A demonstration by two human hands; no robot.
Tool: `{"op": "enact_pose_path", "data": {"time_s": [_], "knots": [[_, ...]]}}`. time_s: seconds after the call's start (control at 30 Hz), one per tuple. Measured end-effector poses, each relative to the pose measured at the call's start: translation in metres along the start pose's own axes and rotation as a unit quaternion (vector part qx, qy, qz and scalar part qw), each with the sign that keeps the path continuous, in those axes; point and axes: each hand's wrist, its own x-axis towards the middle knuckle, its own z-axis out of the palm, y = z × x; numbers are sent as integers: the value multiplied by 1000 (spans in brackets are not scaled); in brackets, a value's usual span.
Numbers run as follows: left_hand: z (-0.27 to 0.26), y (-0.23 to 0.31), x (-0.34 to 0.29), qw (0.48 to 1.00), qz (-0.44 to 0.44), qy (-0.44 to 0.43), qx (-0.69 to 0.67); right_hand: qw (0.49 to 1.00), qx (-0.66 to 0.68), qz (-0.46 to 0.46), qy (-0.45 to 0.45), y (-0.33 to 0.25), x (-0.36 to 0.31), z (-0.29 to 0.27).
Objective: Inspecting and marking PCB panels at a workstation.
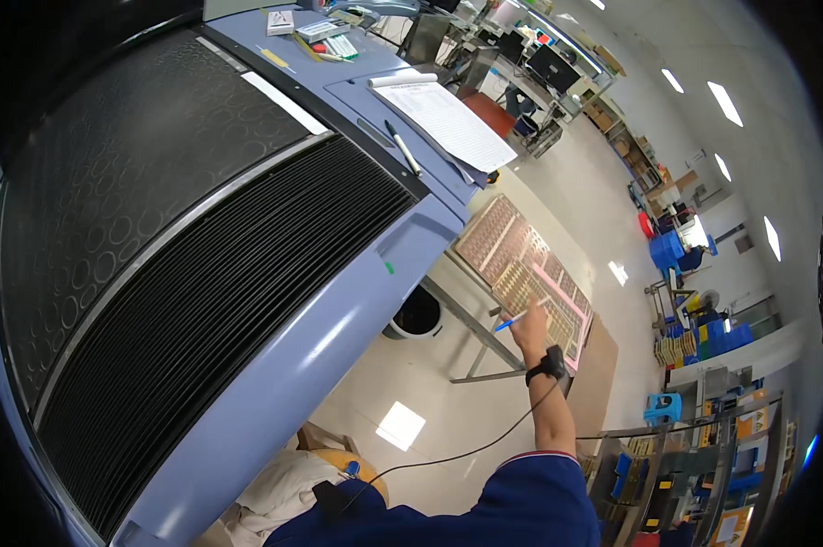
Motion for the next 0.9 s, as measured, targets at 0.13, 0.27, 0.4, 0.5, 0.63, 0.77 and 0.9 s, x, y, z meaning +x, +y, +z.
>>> {"op": "enact_pose_path", "data": {"time_s": [0.13, 0.27, 0.4, 0.5, 0.63, 0.77, 0.9], "knots": [[-139, 16, 42, 962, -70, -16, -265, 984, -119, -133, -24, 51, 8, 17], [-179, 27, 55, 918, -91, -108, -372, 992, -64, -81, -76, 61, 10, 7], [-148, 44, 48, 892, -94, -79, -435, 997, 9, -73, -10, 45, 20, -19], [-127, 59, 46, 874, -86, -68, -474, 998, 23, -54, -27, 64, 23, -16], [-106, 73, 43, 853, -80, -63, -511, 996, 11, -8, -85, 84, 5, 2], [-92, 69, 30, 846, -99, -56, -521, 994, 66, -37, -80, 7, 8, 1], [-87, 73, 25, 834, -93, -58, -541, 997, 51, -48, -38, 11, 29, 12]]}}
